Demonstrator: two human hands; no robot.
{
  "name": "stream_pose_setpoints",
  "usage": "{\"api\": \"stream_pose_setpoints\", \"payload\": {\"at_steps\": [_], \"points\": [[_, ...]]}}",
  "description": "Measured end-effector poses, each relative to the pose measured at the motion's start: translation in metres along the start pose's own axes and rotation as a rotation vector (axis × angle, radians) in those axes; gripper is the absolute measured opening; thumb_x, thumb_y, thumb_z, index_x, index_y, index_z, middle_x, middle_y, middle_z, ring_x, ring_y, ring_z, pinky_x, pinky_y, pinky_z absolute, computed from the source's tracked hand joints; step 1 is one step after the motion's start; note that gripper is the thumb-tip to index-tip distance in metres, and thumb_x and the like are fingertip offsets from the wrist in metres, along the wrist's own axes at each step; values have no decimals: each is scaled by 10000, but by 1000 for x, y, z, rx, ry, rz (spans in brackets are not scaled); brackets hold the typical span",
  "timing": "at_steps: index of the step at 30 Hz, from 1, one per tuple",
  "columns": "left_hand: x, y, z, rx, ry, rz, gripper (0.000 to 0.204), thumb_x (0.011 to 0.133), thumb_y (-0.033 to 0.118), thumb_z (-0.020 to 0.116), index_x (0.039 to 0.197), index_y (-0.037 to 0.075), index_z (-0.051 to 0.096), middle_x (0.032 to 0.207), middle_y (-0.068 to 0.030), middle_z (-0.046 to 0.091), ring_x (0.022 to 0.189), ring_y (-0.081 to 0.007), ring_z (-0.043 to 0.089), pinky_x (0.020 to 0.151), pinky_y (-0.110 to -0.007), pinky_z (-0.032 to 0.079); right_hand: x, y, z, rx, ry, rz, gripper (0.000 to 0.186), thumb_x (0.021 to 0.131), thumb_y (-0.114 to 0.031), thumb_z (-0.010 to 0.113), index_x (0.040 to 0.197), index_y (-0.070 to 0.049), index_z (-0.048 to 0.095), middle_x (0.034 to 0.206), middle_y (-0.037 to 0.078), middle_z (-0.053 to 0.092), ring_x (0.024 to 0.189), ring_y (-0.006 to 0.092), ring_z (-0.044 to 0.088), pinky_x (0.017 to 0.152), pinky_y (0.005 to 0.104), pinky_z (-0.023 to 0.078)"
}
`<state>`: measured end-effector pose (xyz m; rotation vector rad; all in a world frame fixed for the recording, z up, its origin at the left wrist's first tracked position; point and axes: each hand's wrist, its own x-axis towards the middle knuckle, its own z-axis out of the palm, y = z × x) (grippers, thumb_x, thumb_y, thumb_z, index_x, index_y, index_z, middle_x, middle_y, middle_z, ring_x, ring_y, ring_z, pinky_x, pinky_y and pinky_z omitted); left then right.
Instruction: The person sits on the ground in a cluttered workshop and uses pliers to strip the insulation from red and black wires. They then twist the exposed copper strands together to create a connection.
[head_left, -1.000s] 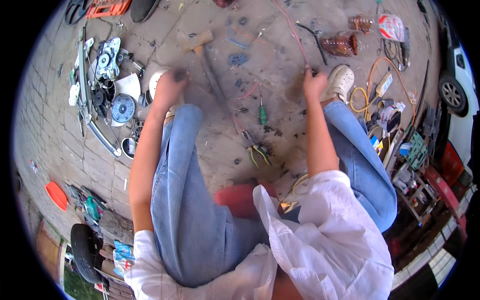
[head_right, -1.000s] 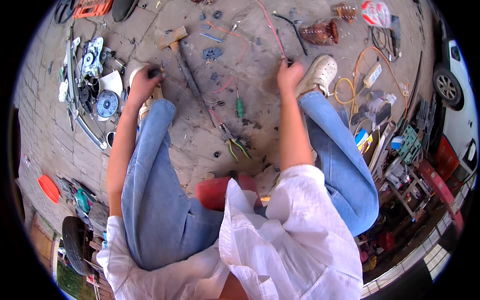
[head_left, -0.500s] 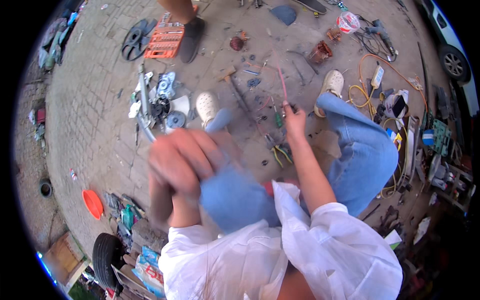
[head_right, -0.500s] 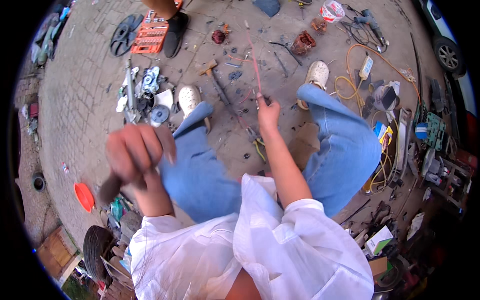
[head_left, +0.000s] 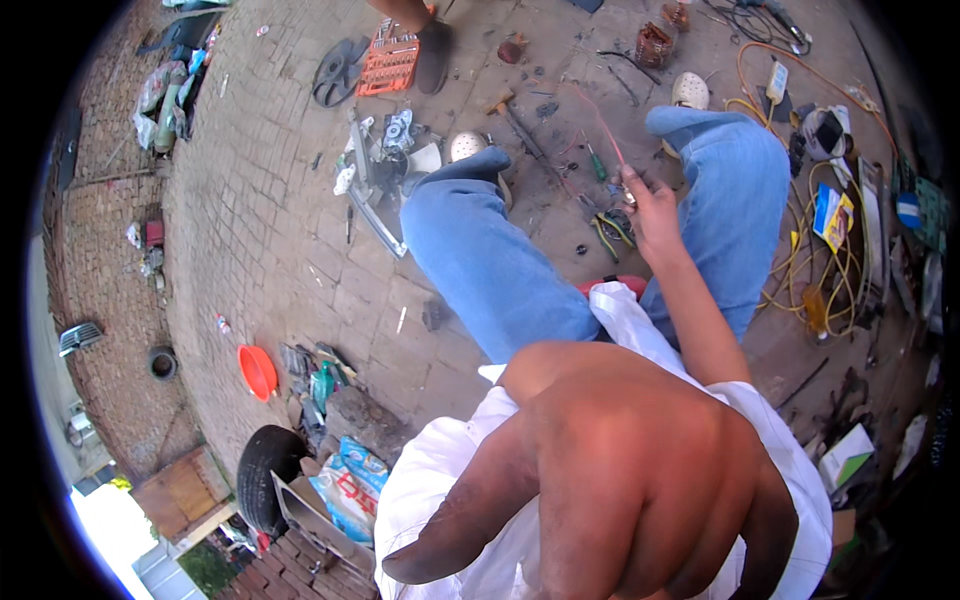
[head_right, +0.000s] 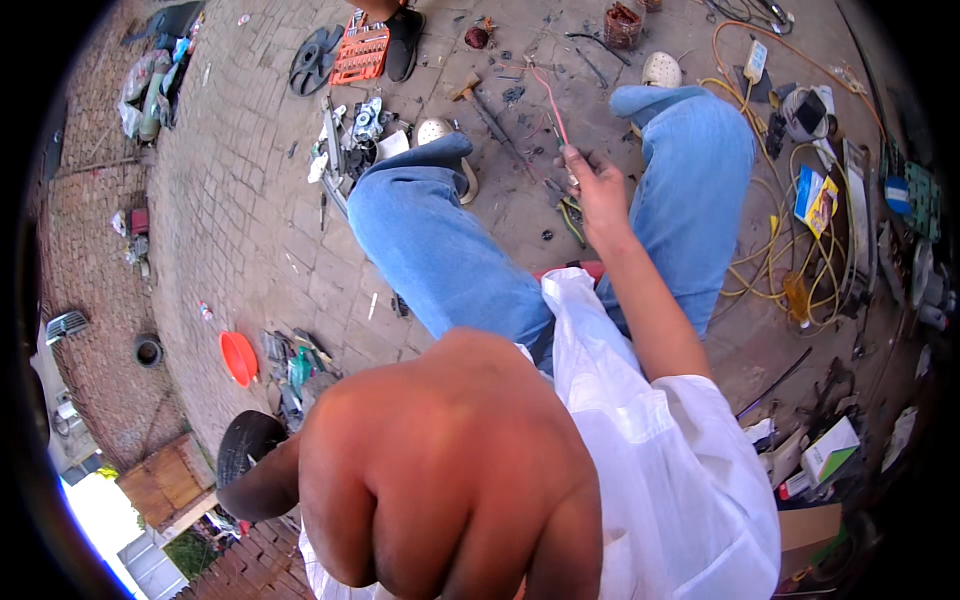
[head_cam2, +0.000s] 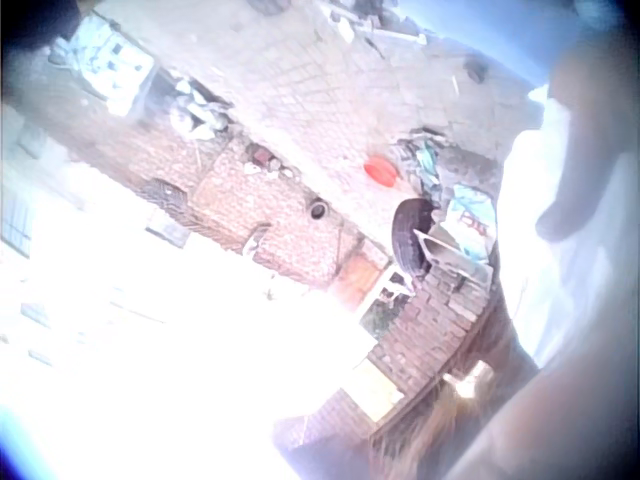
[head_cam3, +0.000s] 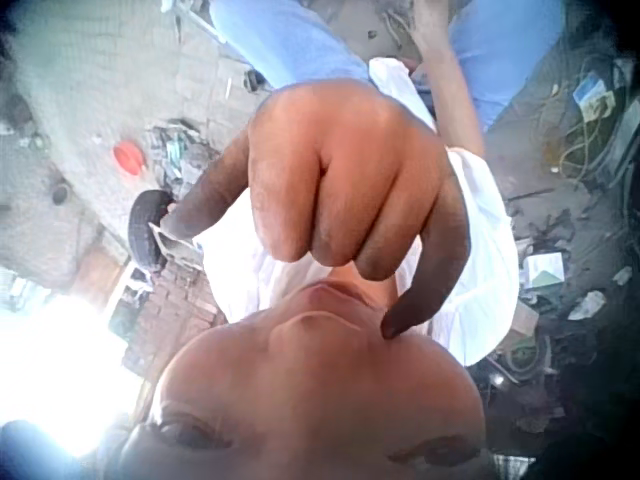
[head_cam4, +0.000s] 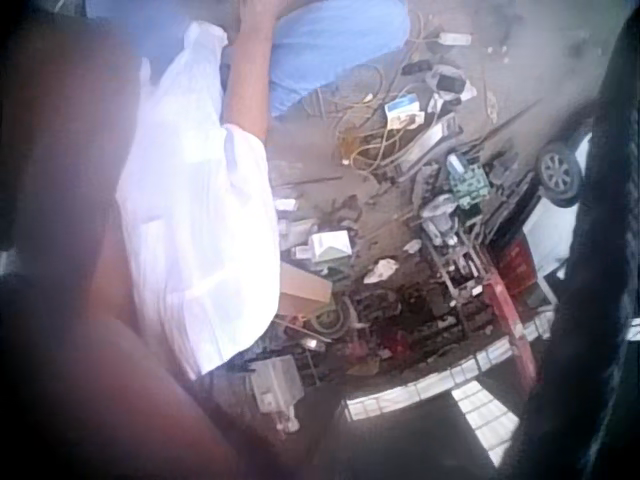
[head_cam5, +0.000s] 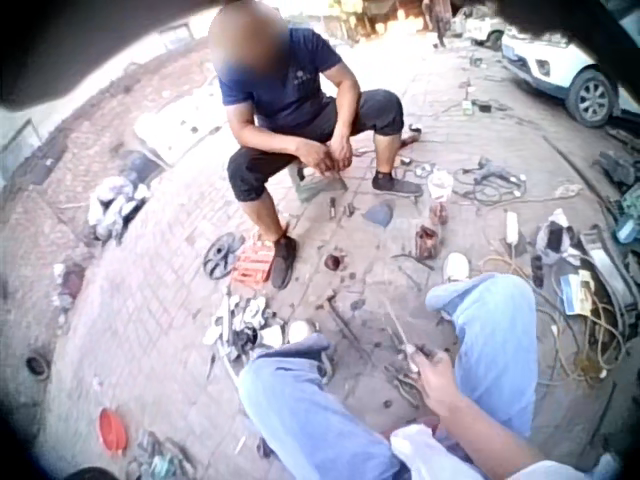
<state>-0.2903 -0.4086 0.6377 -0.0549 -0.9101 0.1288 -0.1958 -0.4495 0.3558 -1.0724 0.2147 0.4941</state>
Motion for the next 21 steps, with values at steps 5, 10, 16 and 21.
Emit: {"api": "stream_pose_setpoints", "payload": {"at_steps": [5, 10, 16, 21], "points": [[-6, 1, 33, 43, 92, -120, 512, 970, 457, 503, 677, 38, 478, 538, -42, 413, 471, -180, 494, 646, -420, 548, -27, -19, -9, 225, -111, 43, 211, 947, -174, 619, 1041, 15, 623, 900, 53, 636, 726, 52, 530, 556, 184, 395], [-6, 3, 36, 28, 80, -124, 514, 974, 453, 497, 670, 39, 478, 535, -43, 417, 470, -179, 499, 624, -402, 538, -38, -27, -22, 269, -157, 26, 197, 950, -150, 610, 1052, 17, 622, 906, 60, 634, 733, 64, 547, 567, 198, 408], [-4, 4, 34, 38, 41, -78, 517, 979, 448, 489, 662, 40, 477, 531, -44, 422, 468, -178, 505, 597, -379, 526, -38, -31, -23, 284, -175, 4, 179, 949, -138, 607, 1049, 9, 624, 905, 64, 637, 732, 75, 551, 576, 211, 419], [-20, 9, 45, 95, 44, -13, 524, 980, 450, 487, 651, 42, 476, 523, -40, 421, 462, -177, 502, 594, -375, 520, -38, -32, -17, 309, -182, 5, 164, 954, -126, 595, 1036, 14, 620, 900, 73, 636, 715, 78, 546, 574, 213, 421]]}}
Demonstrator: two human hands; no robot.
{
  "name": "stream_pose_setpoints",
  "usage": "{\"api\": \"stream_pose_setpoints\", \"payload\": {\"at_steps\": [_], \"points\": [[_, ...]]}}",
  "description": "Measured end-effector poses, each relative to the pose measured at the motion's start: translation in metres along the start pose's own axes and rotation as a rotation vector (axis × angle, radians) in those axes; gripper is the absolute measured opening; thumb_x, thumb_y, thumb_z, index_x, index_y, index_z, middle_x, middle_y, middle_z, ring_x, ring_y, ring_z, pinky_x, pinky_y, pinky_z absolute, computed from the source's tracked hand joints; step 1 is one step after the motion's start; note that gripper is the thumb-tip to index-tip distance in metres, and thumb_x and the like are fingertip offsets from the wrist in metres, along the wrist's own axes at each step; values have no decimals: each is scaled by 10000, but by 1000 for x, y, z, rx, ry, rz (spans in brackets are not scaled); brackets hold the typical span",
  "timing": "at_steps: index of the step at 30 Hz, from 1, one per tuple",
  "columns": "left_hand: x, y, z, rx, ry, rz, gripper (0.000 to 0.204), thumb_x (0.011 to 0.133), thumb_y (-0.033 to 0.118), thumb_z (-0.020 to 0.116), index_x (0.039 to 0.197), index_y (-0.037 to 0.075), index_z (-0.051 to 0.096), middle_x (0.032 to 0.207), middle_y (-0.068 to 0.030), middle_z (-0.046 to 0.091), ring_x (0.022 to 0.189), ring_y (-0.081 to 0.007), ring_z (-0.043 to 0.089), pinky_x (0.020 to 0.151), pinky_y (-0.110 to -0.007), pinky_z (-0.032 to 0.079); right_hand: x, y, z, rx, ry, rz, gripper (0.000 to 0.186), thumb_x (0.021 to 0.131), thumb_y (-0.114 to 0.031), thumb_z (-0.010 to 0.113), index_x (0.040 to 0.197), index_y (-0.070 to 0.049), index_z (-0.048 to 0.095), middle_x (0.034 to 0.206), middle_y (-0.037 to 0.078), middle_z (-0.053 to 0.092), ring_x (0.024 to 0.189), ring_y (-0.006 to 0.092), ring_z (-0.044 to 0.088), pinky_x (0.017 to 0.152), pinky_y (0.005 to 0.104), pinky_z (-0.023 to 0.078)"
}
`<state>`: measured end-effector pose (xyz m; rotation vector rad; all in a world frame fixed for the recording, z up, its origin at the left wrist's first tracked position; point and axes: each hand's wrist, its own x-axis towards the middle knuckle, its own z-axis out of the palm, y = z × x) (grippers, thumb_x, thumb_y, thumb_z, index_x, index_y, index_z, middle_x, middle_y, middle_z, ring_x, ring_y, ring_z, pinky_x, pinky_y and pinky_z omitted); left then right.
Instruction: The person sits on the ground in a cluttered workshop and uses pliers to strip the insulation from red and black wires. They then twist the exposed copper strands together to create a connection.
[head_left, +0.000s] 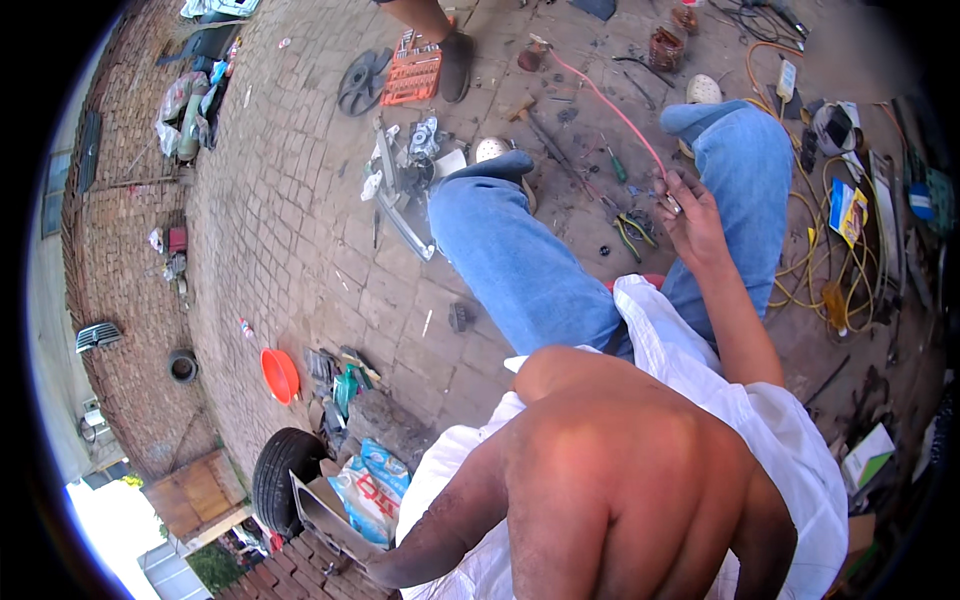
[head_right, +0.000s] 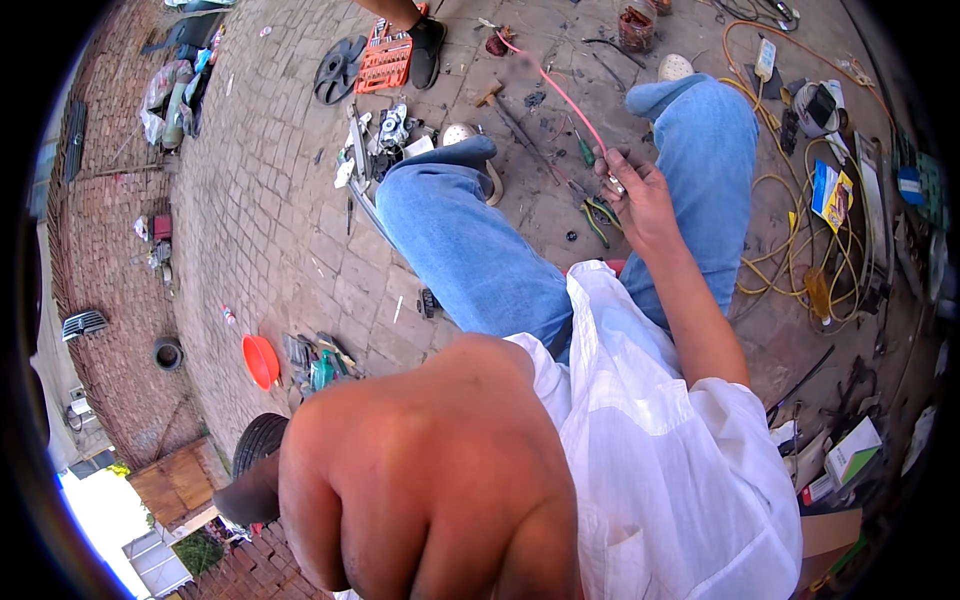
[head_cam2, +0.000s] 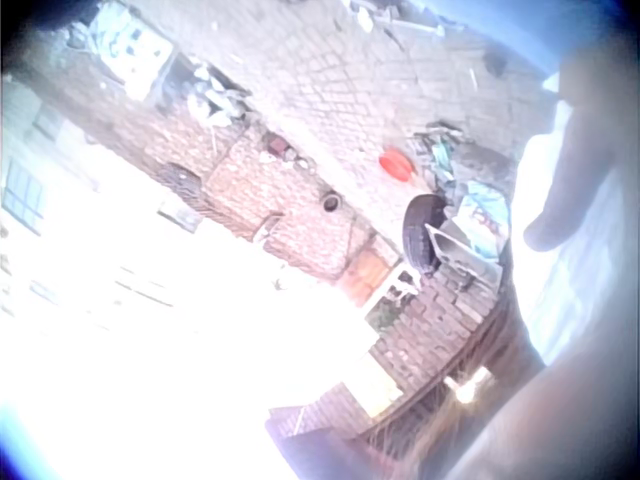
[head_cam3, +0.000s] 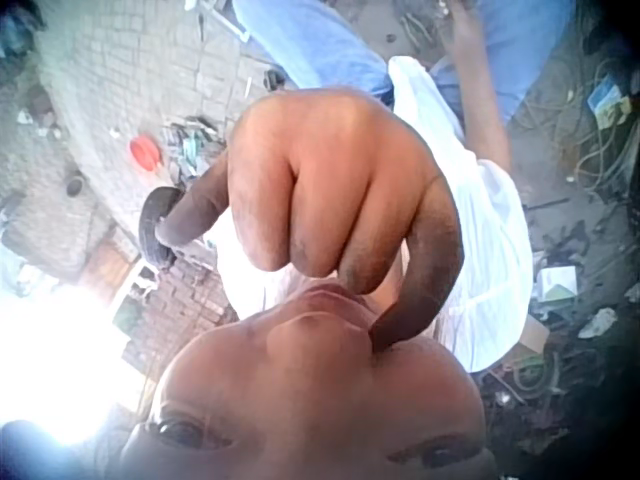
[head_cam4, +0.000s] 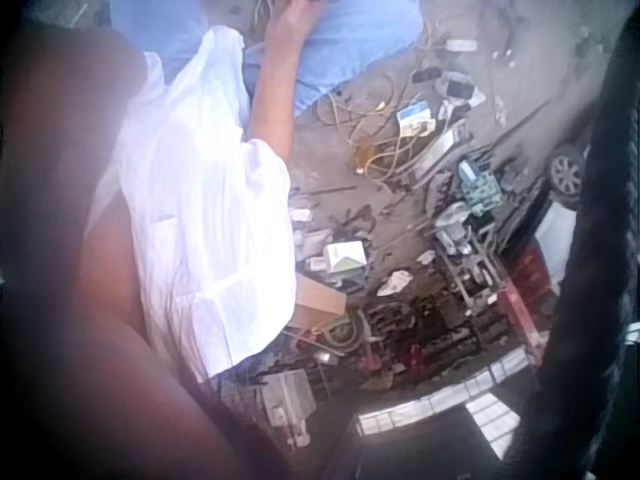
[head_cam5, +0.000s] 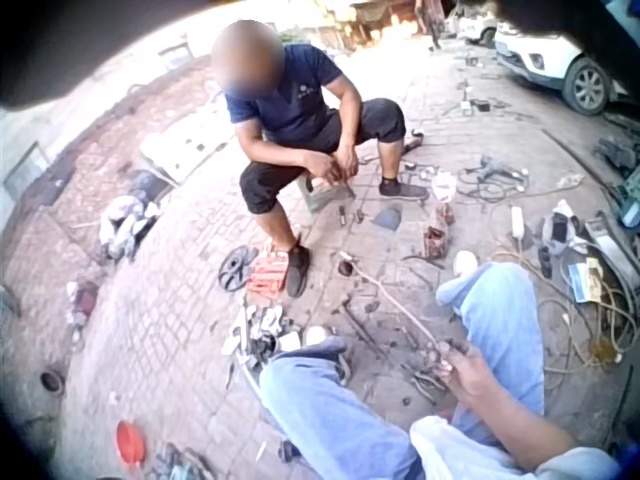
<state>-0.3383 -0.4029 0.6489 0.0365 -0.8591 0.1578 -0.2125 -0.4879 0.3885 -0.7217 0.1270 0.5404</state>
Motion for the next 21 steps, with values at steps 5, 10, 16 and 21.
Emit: {"api": "stream_pose_setpoints", "payload": {"at_steps": [5, 10, 16, 21], "points": [[11, 10, -14, -57, -150, -119, 525, 974, 469, 484, 664, 46, 503, 561, -60, 470, 486, -214, 509, 595, -430, 528, -1, -1, 2, 19, -68, 20, 162, 962, -112, 577, 1040, 26, 610, 880, 77, 625, 672, 77, 520, 570, 208, 418], [9, 43, -108, 406, -234, -96, 572, 973, 549, 429, 773, 46, 614, 625, -36, 549, 575, -153, 531, 720, -333, 460, -8, -16, -4, 120, -94, 105, 213, 962, -144, 582, 1064, 43, 594, 837, 61, 600, 639, 74, 487, 563, 215, 401], [-32, 94, -179, 1142, 1206, 162, 473, 1013, 314, 472, 1326, -35, 414, 1269, -151, 509, 1154, -247, 505, 1009, -389, 389, -18, -21, 20, 164, -169, 177, 250, 951, -171, 601, 1070, 48, 586, 794, 47, 566, 623, 74, 466, 563, 215, 387], [-42, 125, -226, 836, 1305, 172, 588, 1013, 371, 447, 1384, -69, 324, 1396, -197, 413, 1261, -301, 443, 1092, -418, 340, -26, -14, 16, 55, -235, 247, 202, 961, -156, 575, 1042, 29, 590, 740, 13, 511, 602, 65, 427, 559, 210, 364]]}}
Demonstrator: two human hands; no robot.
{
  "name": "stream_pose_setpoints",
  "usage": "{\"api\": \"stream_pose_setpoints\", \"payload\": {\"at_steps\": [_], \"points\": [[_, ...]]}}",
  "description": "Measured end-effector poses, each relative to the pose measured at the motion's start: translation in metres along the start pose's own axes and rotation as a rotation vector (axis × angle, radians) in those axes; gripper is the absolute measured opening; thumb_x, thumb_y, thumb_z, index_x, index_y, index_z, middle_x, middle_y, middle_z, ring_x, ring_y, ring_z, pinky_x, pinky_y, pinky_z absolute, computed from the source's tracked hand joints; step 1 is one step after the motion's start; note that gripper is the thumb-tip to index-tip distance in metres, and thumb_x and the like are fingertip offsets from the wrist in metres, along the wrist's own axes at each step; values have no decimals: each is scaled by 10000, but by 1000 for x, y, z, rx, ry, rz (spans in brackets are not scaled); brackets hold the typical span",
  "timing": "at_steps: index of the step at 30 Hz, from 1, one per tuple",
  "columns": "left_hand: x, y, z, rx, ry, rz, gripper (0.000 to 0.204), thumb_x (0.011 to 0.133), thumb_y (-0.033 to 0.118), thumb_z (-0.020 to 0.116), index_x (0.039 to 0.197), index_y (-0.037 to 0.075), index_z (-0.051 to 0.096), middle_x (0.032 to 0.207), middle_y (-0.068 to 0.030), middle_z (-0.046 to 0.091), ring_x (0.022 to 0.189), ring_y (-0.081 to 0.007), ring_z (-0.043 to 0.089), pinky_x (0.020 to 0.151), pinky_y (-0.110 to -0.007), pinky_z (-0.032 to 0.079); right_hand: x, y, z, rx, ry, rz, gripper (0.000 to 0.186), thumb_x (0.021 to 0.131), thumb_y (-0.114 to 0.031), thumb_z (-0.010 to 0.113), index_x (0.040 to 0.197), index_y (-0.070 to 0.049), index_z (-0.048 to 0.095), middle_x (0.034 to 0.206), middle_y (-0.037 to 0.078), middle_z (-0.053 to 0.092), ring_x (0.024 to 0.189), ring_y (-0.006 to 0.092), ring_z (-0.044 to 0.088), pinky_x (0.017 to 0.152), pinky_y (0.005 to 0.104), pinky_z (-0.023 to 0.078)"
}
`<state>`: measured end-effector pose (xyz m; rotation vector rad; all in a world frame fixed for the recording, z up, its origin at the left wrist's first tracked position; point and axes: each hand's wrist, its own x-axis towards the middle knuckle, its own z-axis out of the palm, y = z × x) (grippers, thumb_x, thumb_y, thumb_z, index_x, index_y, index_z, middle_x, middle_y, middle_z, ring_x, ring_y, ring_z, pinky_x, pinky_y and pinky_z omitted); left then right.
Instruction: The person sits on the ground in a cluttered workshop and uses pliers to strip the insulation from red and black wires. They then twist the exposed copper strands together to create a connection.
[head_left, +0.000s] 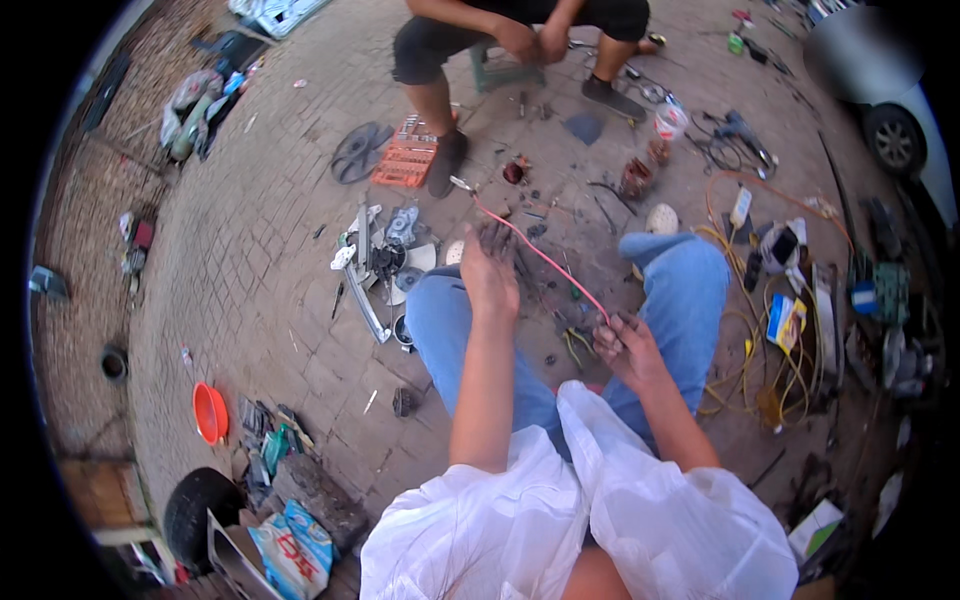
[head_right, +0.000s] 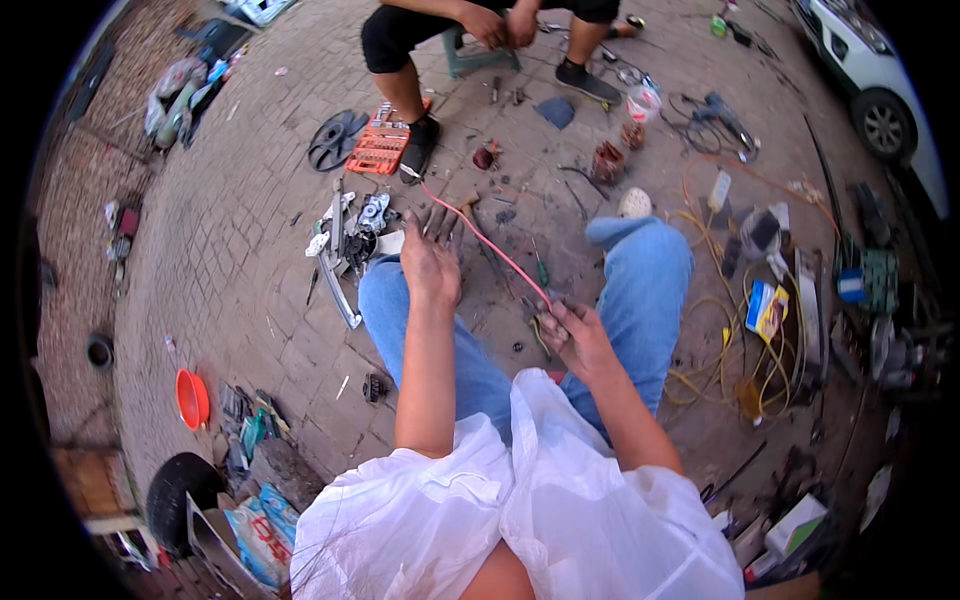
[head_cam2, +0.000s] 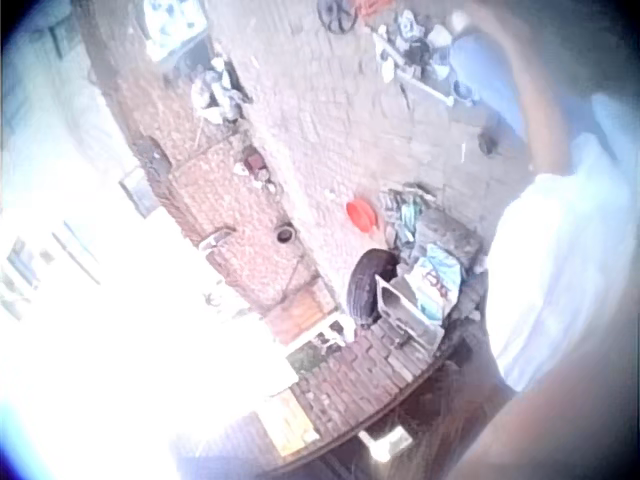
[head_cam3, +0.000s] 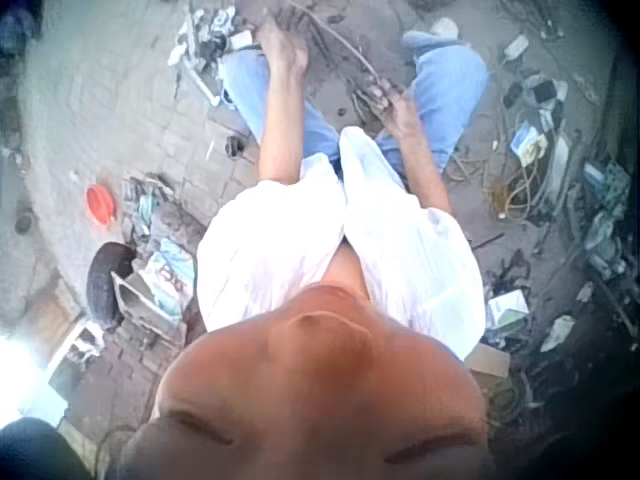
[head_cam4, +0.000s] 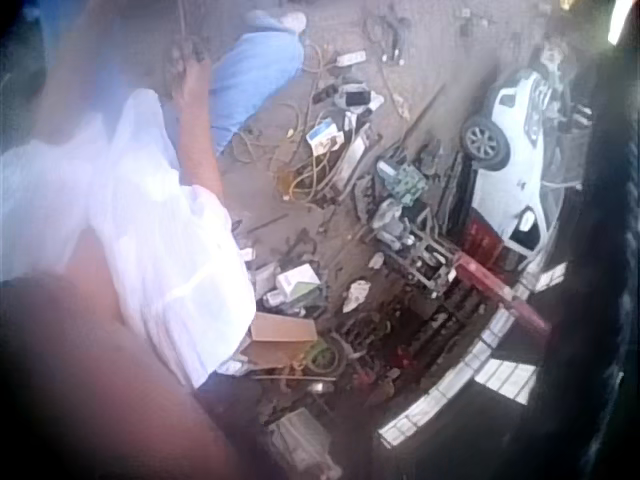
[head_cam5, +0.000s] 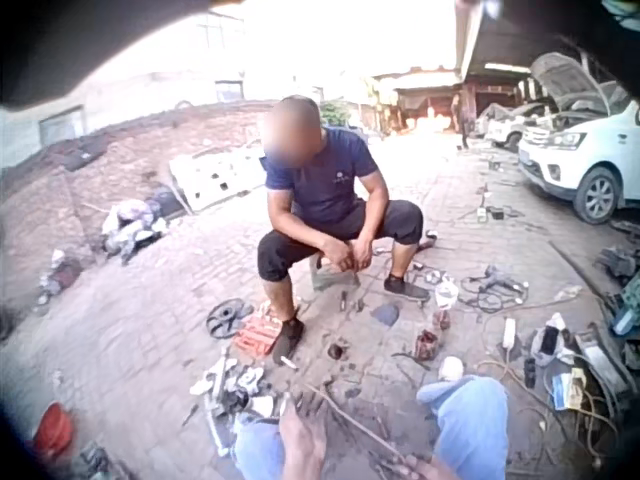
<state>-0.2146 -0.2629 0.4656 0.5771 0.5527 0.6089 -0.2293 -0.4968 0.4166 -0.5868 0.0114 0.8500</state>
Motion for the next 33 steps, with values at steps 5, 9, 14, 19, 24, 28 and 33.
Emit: {"api": "stream_pose_setpoints", "payload": {"at_steps": [5, 9, 14, 19, 24, 28, 33], "points": [[16, 11, 4, -28, 62, 114, 541, 1006, 331, 485, 1346, -75, 375, 1305, -173, 496, 1199, -262, 492, 1053, -390, 370, -10, 10, -25, -12, -28, 24, 189, 967, -159, 565, 1033, 15, 599, 720, -4, 497, 599, 61, 409, 564, 218, 350], [7, 15, 9, 238, 263, 272, 466, 976, 241, 541, 1328, -45, 432, 1297, -150, 518, 1181, -228, 501, 1019, -341, 377, -17, 7, -29, -10, 18, 75, 193, 967, -178, 571, 1019, 6, 600, 706, -11, 483, 598, 63, 392, 570, 213, 342], [15, -3, -16, 358, 264, 383, 424, 973, 173, 549, 1315, -53, 441, 1257, -165, 543, 1156, -212, 516, 977, -316, 416, -22, 0, -25, -15, 3, 13, 190, 957, -183, 590, 1017, -3, 596, 706, -16, 479, 614, 65, 391, 573, 211, 344], [15, -15, -16, 400, 63, 246, 386, 959, 188, 582, 1249, -57, 513, 1224, -150, 586, 1133, -214, 549, 969, -313, 423, -21, -6, -26, -32, -36, -14, 222, 951, -207, 606, 1029, -1, 585, 690, -22, 478, 621, 67, 390, 575, 212, 345], [6, -3, -4, 236, 6, 266, 348, 973, 181, 560, 1244, -36, 539, 1131, -118, 633, 993, -164, 586, 882, -286, 460, -23, -5, -21, -68, -39, -34, 236, 954, -227, 601, 1023, -2, 585, 668, -32, 467, 616, 74, 393, 583, 223, 354], [-21, 28, 8, 100, -59, 169, 308, 997, 178, 514, 1232, -13, 571, 957, -70, 671, 833, -104, 587, 781, -253, 473, -26, -4, -24, -74, -57, -34, 230, 957, -231, 596, 1015, -8, 587, 659, -34, 459, 617, 79, 401, 602, 236, 370], [-52, 50, 21, -99, -219, 158, 352, 1016, 258, 482, 1207, -15, 594, 823, -34, 643, 681, -72, 527, 609, -219, 411, -25, 2, -24, -124, 66, -25, 165, 970, -223, 568, 964, -59, 573, 646, -48, 427, 611, 87, 401, 615, 245, 373]]}}
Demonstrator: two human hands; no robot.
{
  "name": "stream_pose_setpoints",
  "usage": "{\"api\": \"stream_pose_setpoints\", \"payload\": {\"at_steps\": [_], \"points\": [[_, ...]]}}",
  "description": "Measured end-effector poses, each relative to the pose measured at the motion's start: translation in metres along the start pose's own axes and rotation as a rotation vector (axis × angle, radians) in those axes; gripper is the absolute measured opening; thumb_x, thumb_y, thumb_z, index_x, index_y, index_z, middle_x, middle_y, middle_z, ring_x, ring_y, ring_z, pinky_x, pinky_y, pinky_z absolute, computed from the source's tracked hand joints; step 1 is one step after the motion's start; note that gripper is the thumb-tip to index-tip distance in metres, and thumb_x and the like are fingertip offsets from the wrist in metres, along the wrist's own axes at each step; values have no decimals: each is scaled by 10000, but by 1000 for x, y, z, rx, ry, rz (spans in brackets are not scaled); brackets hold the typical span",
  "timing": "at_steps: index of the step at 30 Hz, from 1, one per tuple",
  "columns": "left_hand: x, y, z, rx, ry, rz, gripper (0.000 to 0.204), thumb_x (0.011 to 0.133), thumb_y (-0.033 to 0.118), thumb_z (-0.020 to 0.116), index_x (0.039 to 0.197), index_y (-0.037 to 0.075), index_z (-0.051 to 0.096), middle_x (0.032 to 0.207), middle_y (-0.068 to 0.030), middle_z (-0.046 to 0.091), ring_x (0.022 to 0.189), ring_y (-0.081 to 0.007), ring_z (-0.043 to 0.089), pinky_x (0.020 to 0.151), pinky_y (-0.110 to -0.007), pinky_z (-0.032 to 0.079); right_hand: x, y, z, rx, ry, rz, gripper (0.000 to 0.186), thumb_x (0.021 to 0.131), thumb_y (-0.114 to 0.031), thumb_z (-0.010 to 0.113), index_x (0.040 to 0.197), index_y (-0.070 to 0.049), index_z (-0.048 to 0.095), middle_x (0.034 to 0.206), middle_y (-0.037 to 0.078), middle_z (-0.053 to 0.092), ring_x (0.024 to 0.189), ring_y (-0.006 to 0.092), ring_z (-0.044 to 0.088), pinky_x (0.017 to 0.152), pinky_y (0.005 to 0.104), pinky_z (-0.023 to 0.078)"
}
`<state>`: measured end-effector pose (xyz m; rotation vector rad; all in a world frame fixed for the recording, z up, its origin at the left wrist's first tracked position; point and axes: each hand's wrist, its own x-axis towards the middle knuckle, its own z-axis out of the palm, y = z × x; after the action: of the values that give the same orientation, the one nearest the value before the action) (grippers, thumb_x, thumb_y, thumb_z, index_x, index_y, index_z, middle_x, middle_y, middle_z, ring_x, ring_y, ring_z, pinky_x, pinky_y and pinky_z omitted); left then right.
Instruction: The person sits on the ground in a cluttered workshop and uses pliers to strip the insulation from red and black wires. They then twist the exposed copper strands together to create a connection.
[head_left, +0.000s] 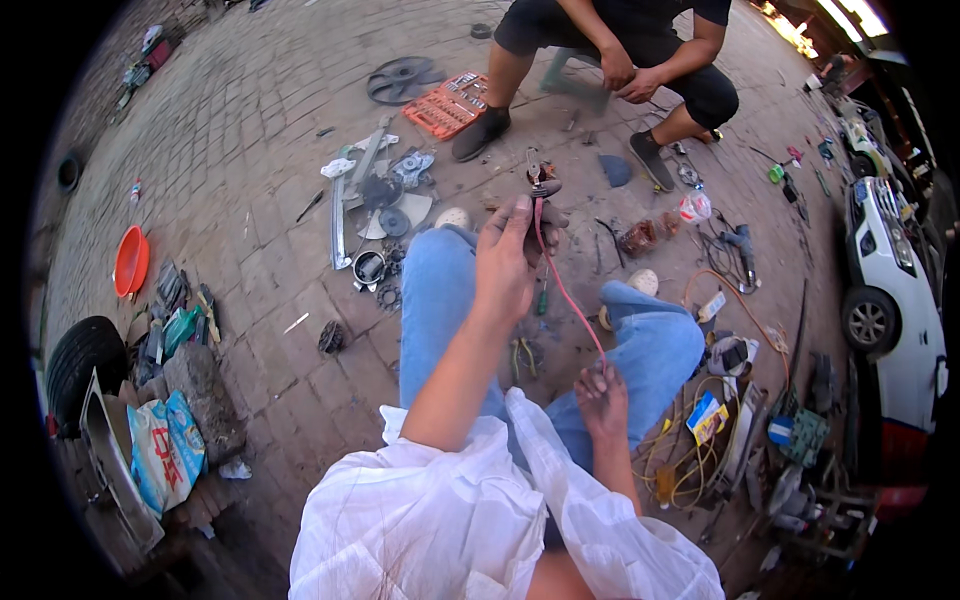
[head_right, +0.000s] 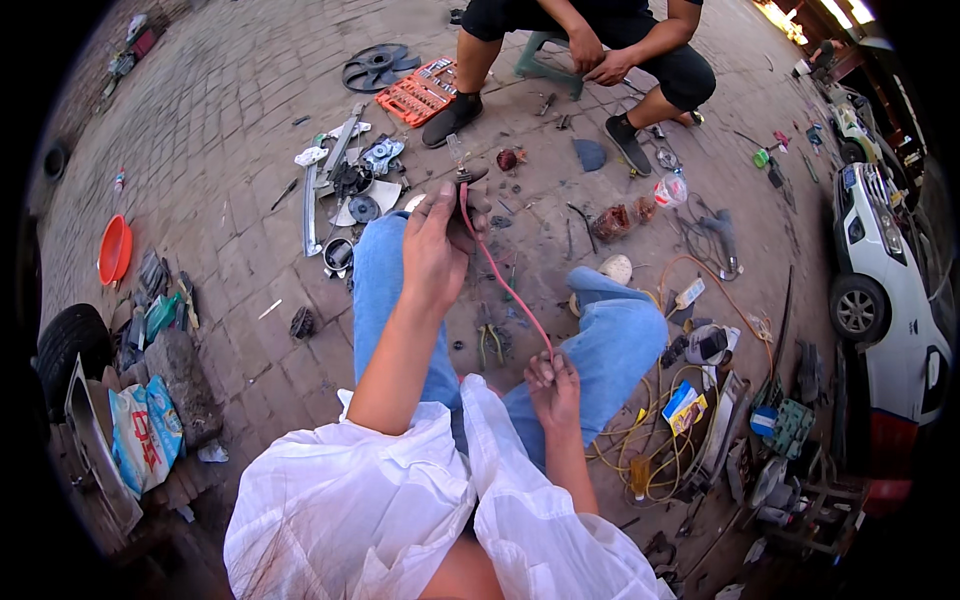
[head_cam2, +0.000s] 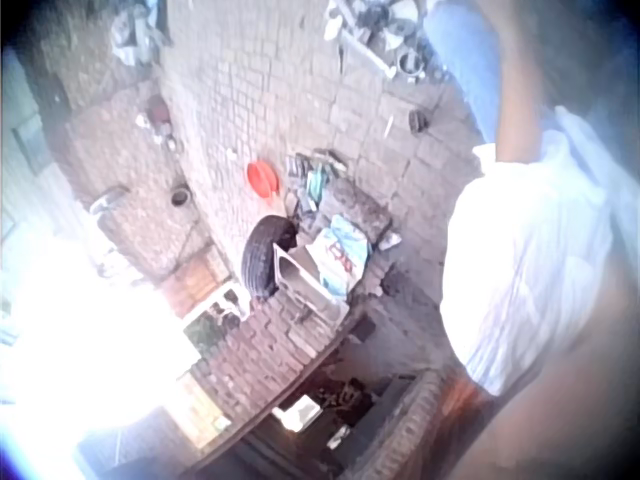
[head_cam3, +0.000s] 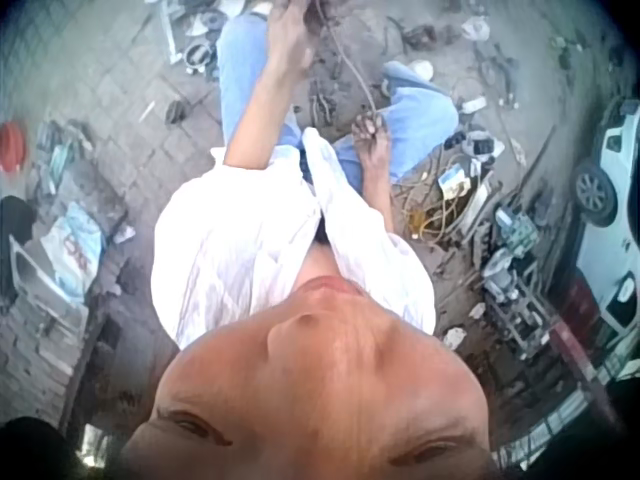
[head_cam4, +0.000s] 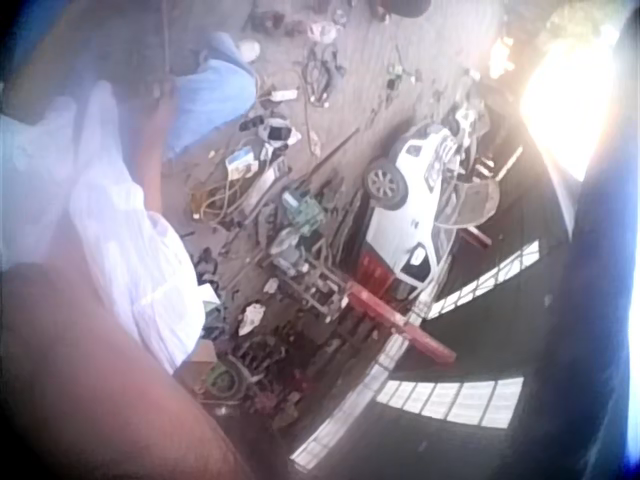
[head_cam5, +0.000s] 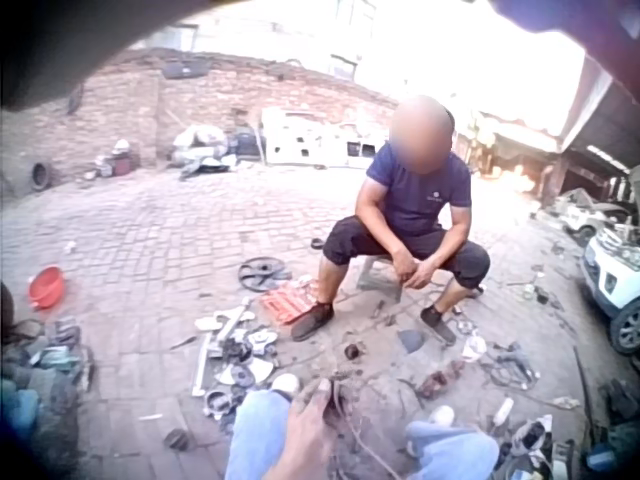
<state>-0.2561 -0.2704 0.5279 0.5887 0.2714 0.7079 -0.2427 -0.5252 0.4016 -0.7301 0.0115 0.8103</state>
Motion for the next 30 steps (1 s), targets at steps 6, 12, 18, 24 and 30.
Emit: {"api": "stream_pose_setpoints", "payload": {"at_steps": [6, 12, 18, 24, 30], "points": [[-17, 19, 9, -53, -184, -3, 424, 1013, 337, 484, 1185, -34, 597, 652, 30, 477, 551, -49, 348, 495, -210, 265, 1, 4, 1, -31, -3, -16, 209, 965, -233, 583, 979, -25, 599, 658, -34, 447, 630, 79, 418, 623, 240, 376], [-22, 20, 8, -42, -207, 82, 416, 1002, 344, 503, 1131, -38, 601, 587, 52, 406, 522, -50, 297, 475, -214, 218, -1, 7, 1, -90, -51, -55, 215, 968, -225, 577, 981, -13, 613, 695, -22, 483, 646, 74, 428, 629, 232, 366], [-12, 14, 4, -158, -86, 133, 411, 995, 388, 488, 1057, 1, 614, 609, 54, 386, 553, -70, 293, 502, -228, 228, 3, -21, 3, -362, 121, -218, 229, 937, -151, 611, 1094, 16, 609, 832, 11, 544, 753, 102, 481, 720, 260, 397], [-5, 4, -19, -355, -142, 169, 482, 957, 522, 478, 985, 64, 624, 684, 3, 373, 634, -126, 315, 588, -275, 287, 24, -65, 31, 0, -20, -454, 243, 921, -120, 633, 1131, 1, 607, 936, 14, 573, 840, 102, 484, 761, 269, 404], [-13, -61, -61, -71, 140, -134, 542, 982, 514, 433, 1167, 26, 576, 882, -101, 584, 938, -237, 542, 819, -388, 450, 40, -86, 43, -17, -14, -730, 213, 933, -137, 631, 1108, -16, 634, 1013, 51, 625, 862, 122, 546, 743, 260, 449]]}}
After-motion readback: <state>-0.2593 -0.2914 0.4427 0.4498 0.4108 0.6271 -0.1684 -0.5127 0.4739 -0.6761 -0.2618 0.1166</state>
